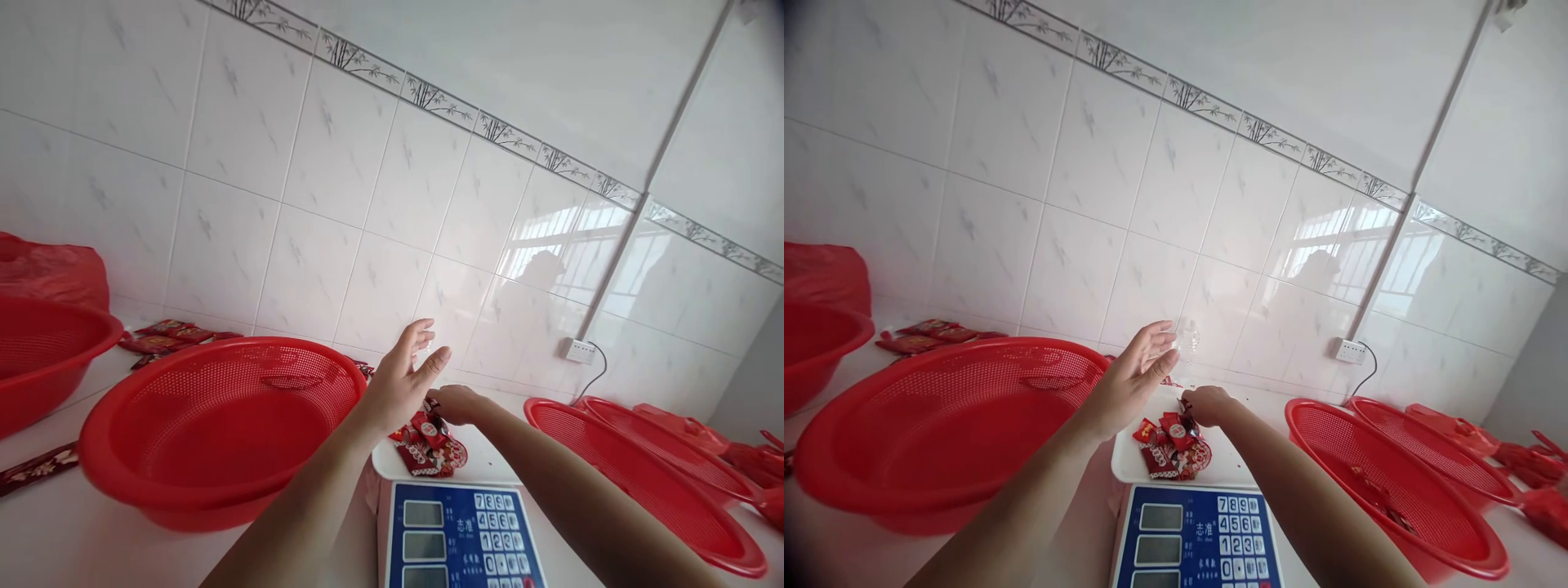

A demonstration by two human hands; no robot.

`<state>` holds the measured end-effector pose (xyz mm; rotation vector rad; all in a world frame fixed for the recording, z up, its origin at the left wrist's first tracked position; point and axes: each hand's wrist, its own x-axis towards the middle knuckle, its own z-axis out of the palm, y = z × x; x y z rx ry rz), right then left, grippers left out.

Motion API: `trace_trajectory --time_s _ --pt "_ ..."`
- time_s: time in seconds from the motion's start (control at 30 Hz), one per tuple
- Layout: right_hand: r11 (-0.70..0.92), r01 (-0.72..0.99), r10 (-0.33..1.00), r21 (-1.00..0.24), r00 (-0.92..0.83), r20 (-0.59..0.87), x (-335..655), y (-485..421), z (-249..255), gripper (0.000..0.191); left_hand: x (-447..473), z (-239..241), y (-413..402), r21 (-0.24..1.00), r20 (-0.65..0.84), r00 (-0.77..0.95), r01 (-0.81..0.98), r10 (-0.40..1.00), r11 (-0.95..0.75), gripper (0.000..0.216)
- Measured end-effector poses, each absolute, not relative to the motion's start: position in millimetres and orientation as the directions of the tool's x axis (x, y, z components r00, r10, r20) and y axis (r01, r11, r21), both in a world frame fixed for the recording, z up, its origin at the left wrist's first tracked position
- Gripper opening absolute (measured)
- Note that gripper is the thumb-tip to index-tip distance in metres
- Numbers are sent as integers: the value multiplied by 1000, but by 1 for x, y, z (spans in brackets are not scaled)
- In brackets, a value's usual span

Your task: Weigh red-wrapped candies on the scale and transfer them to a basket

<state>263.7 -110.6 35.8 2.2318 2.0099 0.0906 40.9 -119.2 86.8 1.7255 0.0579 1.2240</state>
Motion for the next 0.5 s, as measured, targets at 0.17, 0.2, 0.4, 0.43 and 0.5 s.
trace_trajectory --time_s 0.17,0.2,0.4,0.43,0.5 --pt "-143 989 974 23 137 182 261 -135 52 29 48 80 -110 738 671 531 -414 517 -533 50" --pt "-137 991 960 -11 135 245 258 -141 57 28 50 77 -107 743 665 531 -400 526 -536 51" --pt "62 982 827 -178 49 560 217 -176 76 26 67 66 -106 867 495 617 -399 612 -298 63" --pt "98 976 806 -195 37 590 209 -182 77 24 69 66 -110 876 471 657 -427 589 -224 61" --pt "140 964 769 -226 38 638 195 -190 75 19 74 66 -121 866 451 696 -492 558 -86 52"
